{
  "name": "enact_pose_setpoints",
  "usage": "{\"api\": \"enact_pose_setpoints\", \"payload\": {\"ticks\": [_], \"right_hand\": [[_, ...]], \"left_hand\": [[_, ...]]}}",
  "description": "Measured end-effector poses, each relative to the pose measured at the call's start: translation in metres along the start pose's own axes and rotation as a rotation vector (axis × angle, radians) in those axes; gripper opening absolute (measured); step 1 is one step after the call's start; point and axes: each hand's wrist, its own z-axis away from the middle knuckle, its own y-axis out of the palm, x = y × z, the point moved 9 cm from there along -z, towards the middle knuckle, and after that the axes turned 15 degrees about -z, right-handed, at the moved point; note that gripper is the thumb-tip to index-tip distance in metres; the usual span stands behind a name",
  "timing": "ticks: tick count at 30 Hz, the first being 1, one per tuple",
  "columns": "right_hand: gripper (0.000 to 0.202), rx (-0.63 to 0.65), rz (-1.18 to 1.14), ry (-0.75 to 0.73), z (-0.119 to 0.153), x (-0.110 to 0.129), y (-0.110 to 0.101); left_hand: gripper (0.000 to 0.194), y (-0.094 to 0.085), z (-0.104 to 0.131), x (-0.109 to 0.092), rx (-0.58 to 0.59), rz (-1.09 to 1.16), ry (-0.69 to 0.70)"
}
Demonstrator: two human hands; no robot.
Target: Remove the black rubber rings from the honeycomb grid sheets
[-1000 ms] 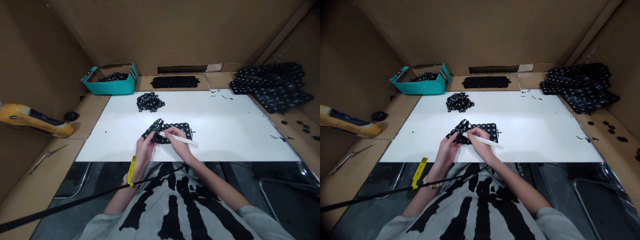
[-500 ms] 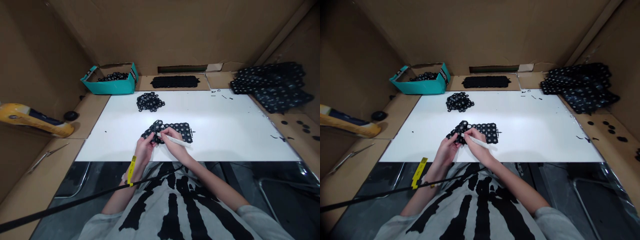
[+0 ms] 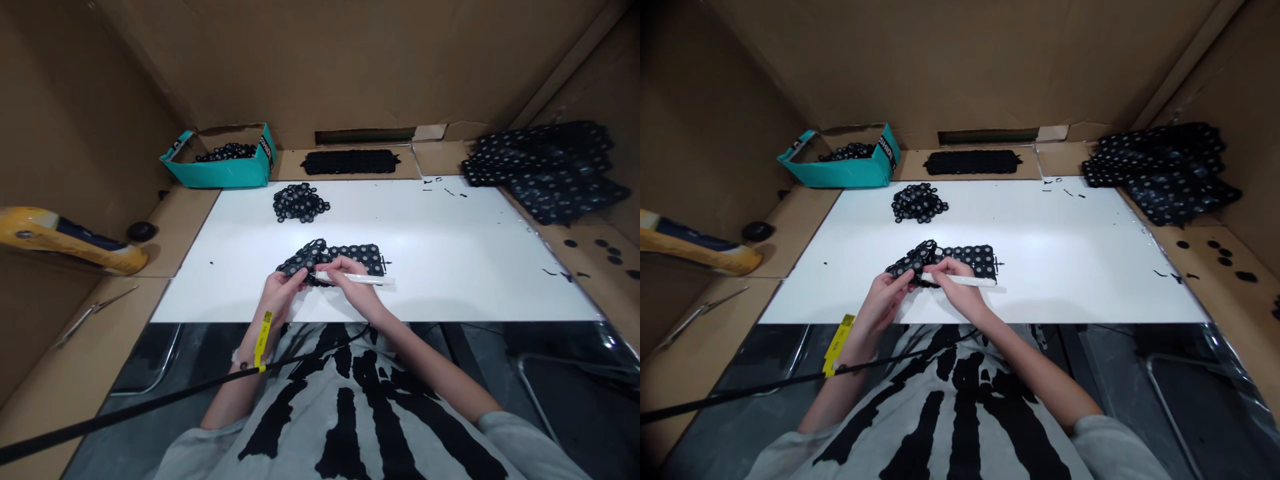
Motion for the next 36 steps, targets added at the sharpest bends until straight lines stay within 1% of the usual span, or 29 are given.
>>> {"api": "enact_pose_setpoints", "payload": {"ticks": [4,10,18,21,25,36], "right_hand": [[0.01,0.014,0.093,-0.056,0.0001,0.0036,0.0002],[0.011,0.009,0.082,-0.068,-0.0005,0.0041,0.0003],[0.012,0.003,0.096,-0.074,0.0016,0.0058,-0.0021],[0.012,0.006,0.098,-0.081,0.0021,0.0062,-0.0024],[0.013,0.008,0.12,-0.084,0.0028,0.0074,-0.0009],[0.013,0.018,0.112,-0.084,0.0038,0.0079,0.0007]], "left_hand": [[0.034,-0.0028,-0.0024,0.0025,-0.038,-0.044,0.028],[0.036,-0.0072,-0.0045,0.0053,-0.068,-0.07,0.045],[0.038,-0.0048,-0.0025,0.0028,-0.07,-0.057,0.046],[0.037,-0.0046,-0.0034,0.0038,-0.064,-0.054,0.051],[0.033,-0.0062,-0.0036,0.0021,-0.09,-0.082,0.092],[0.033,-0.0062,-0.0017,0.0008,-0.122,-0.067,0.083]]}}
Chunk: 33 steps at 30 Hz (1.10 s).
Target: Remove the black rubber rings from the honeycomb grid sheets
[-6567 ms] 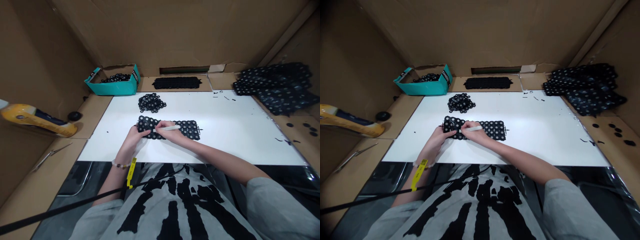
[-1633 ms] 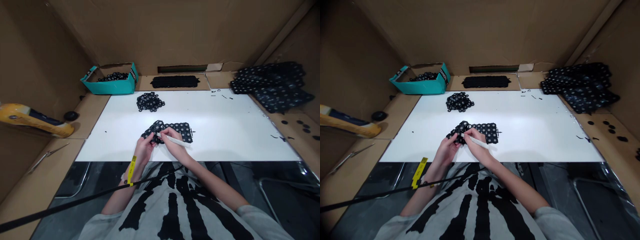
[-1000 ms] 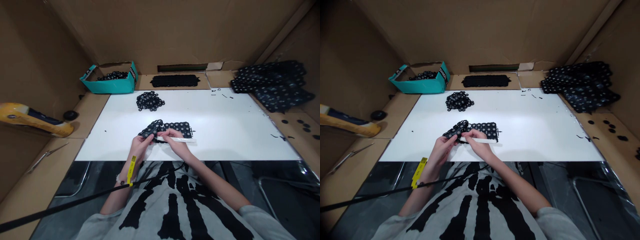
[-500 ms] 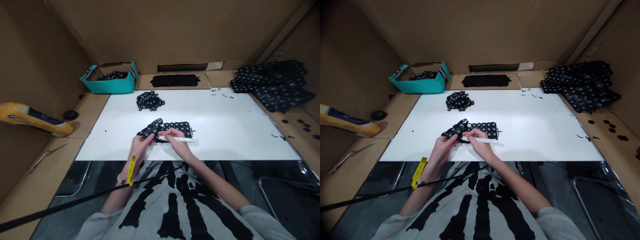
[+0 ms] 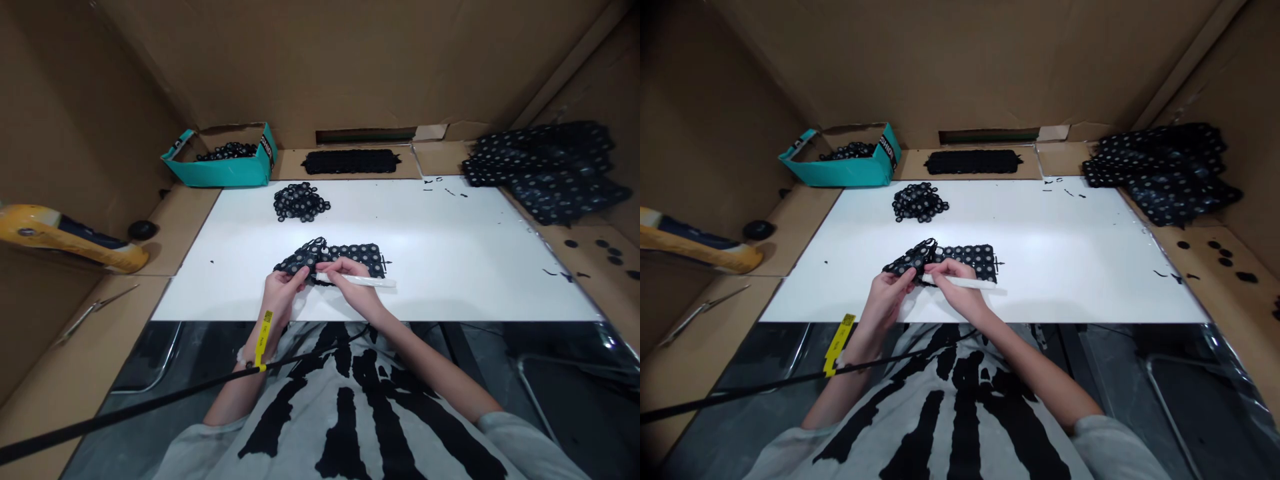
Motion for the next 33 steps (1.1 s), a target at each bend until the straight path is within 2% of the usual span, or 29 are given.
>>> {"api": "enact_pose_setpoints", "payload": {"ticks": [9,14,21,28,30,33], "right_hand": [[0.011,-0.002,0.237,-0.051,0.001,0.0,0.005],[0.011,0.0,0.337,-0.087,0.002,0.003,0.009],[0.011,0.005,0.37,-0.1,0.003,0.001,0.011],[0.012,0.017,0.39,-0.1,0.005,0.001,0.012],[0.012,0.053,0.35,-0.1,0.006,0.002,0.014],[0.011,0.124,0.259,-0.098,0.008,0.004,0.019]], "left_hand": [[0.034,-0.005,0.0,-0.001,-0.033,0.025,-0.003],[0.033,-0.003,0.0,-0.001,-0.006,-0.027,0.019],[0.031,-0.001,-0.001,0.002,0.033,0.006,0.024],[0.031,-0.002,0.0,0.001,0.009,-0.004,0.049],[0.031,-0.003,0.001,-0.001,-0.01,-0.028,0.081],[0.03,-0.01,0.002,-0.004,-0.1,-0.072,0.133]]}}
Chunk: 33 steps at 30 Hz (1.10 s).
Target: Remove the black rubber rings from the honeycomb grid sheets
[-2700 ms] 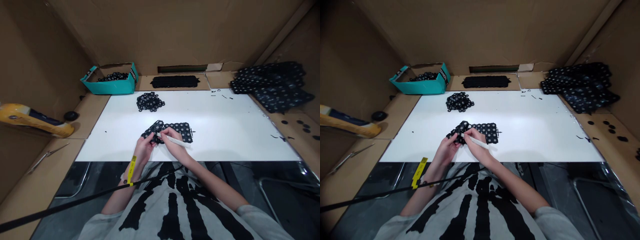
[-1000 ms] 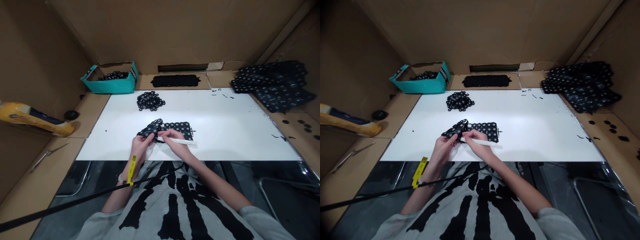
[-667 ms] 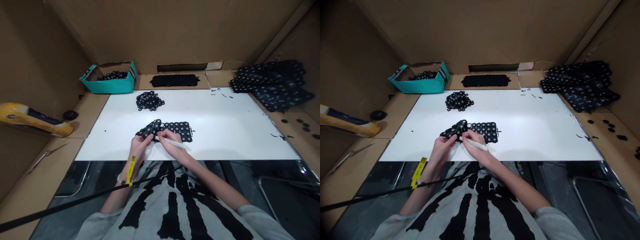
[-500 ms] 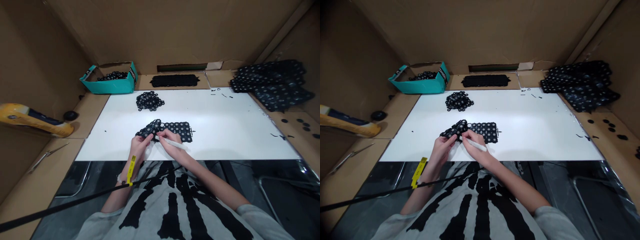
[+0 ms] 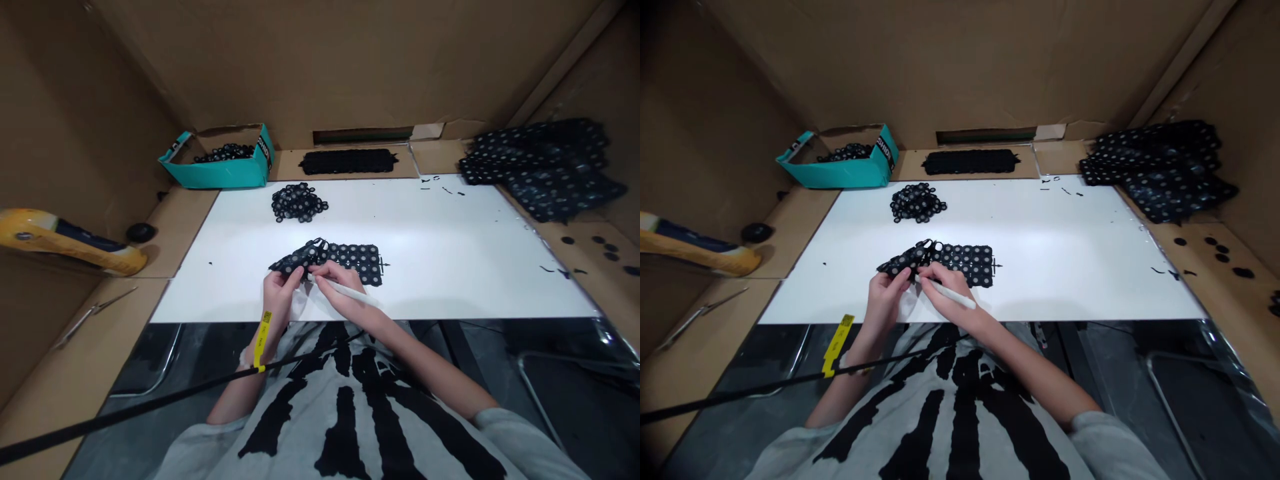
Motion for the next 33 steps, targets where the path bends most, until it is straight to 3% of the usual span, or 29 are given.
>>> {"api": "enact_pose_setpoints", "payload": {"ticks": [2,6,12,16,19,21,24,26,30,33], "right_hand": [[0.009,0.033,-0.054,-0.001,0.0,0.0,0.002],[0.007,0.024,-0.097,0.003,0.0,-0.003,0.002],[0.011,-0.165,-0.182,0.035,0.001,-0.006,-0.02],[0.012,-0.296,-0.18,0.069,0.001,-0.01,-0.037],[0.013,-0.28,-0.133,0.095,0.0,-0.011,-0.039],[0.014,-0.231,-0.063,0.111,-0.002,-0.009,-0.037],[0.019,-0.144,-0.006,0.164,-0.003,-0.01,-0.036],[0.024,-0.086,-0.012,0.176,-0.006,-0.009,-0.039],[0.039,-0.057,-0.081,0.134,-0.022,0.0,-0.061],[0.039,-0.159,-0.242,0.169,-0.043,0.008,-0.088]], "left_hand": [[0.031,-0.001,0.0,-0.003,-0.022,-0.024,0.022],[0.037,0.006,-0.002,-0.01,0.04,-0.093,0.026],[0.037,0.013,-0.014,-0.005,0.089,-0.17,-0.036],[0.034,0.007,-0.021,-0.006,0.02,-0.458,-0.025],[0.035,0.005,-0.021,-0.018,-0.029,-0.74,0.038],[0.033,0.005,-0.022,-0.028,-0.039,-0.811,0.092],[0.026,0.002,-0.026,-0.033,-0.021,-0.708,0.098],[0.023,0.008,-0.032,-0.028,0.098,-0.492,0.031],[0.027,0.048,-0.039,-0.031,0.416,0.02,-0.134],[0.018,0.075,-0.05,-0.041,0.512,0.161,-0.225]]}}
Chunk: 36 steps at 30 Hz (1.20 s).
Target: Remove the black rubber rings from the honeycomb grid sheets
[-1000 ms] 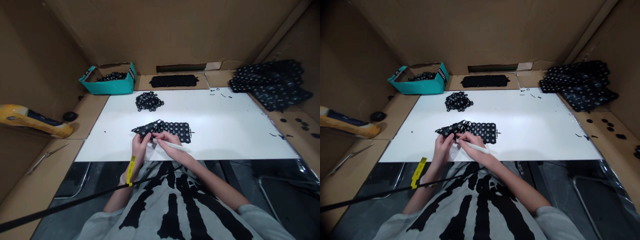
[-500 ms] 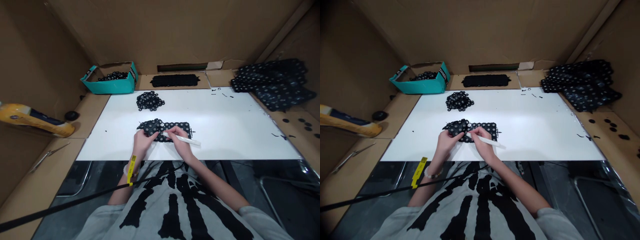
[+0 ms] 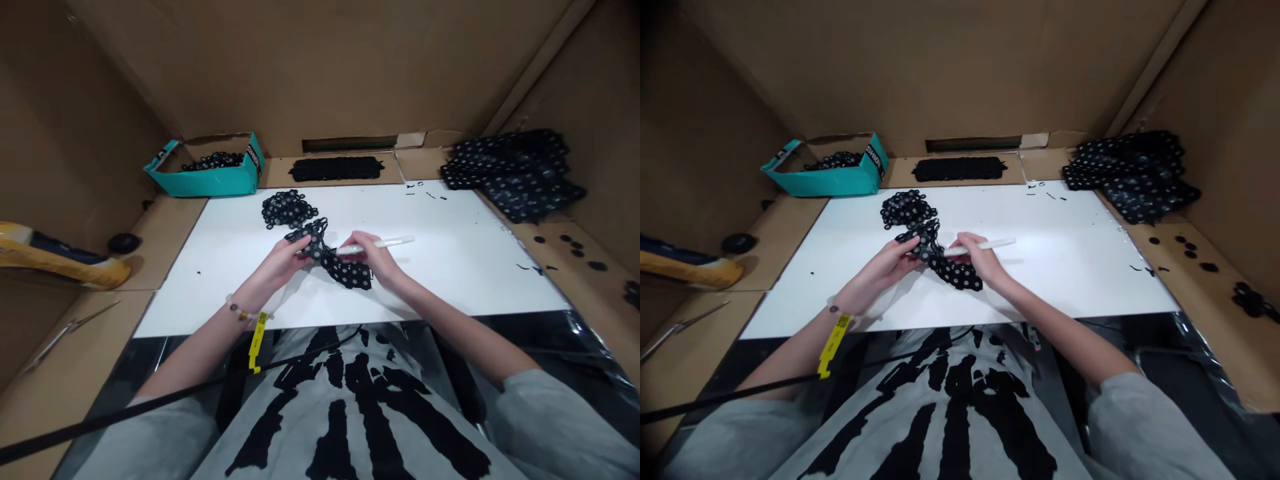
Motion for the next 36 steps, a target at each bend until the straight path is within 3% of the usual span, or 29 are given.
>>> {"api": "enact_pose_setpoints", "payload": {"ticks": [4,7,11,14,18,23,27,29,32,36], "right_hand": [[0.029,-0.006,-0.182,0.034,-0.031,0.019,0.0],[0.03,0.008,-0.242,0.018,-0.045,0.018,0.007],[0.028,-0.024,-0.278,0.01,-0.048,-0.001,0.006],[0.025,-0.043,-0.227,-0.036,-0.049,-0.005,-0.002],[0.019,-0.031,-0.203,-0.107,-0.06,0.011,-0.024],[0.018,0.368,-0.064,0.211,-0.066,0.003,-0.022],[0.017,0.459,0.102,0.277,-0.063,-0.007,-0.021],[0.016,0.476,0.148,0.258,-0.064,-0.005,-0.02],[0.013,0.401,0.17,0.171,-0.069,0.011,-0.031],[0.011,0.306,0.299,0.105,-0.071,0.032,-0.049]], "left_hand": [[0.013,0.013,-0.029,-0.006,0.061,0.047,-0.04],[0.016,0.012,-0.042,0.003,0.095,0.027,-0.07],[0.029,0.013,-0.049,0.017,0.215,-0.242,-0.039],[0.03,0.013,-0.049,0.017,0.247,-0.371,0.003],[0.026,0.003,-0.048,0.003,0.135,-0.159,0.023],[0.028,-0.011,-0.049,-0.01,0.006,0.086,0.104],[0.033,-0.016,-0.046,-0.017,-0.072,0.069,0.184],[0.037,-0.016,-0.043,-0.023,-0.106,0.042,0.242],[0.039,-0.018,-0.039,-0.025,-0.21,-0.014,0.322],[0.035,-0.009,-0.041,-0.003,-0.238,-0.077,0.249]]}}
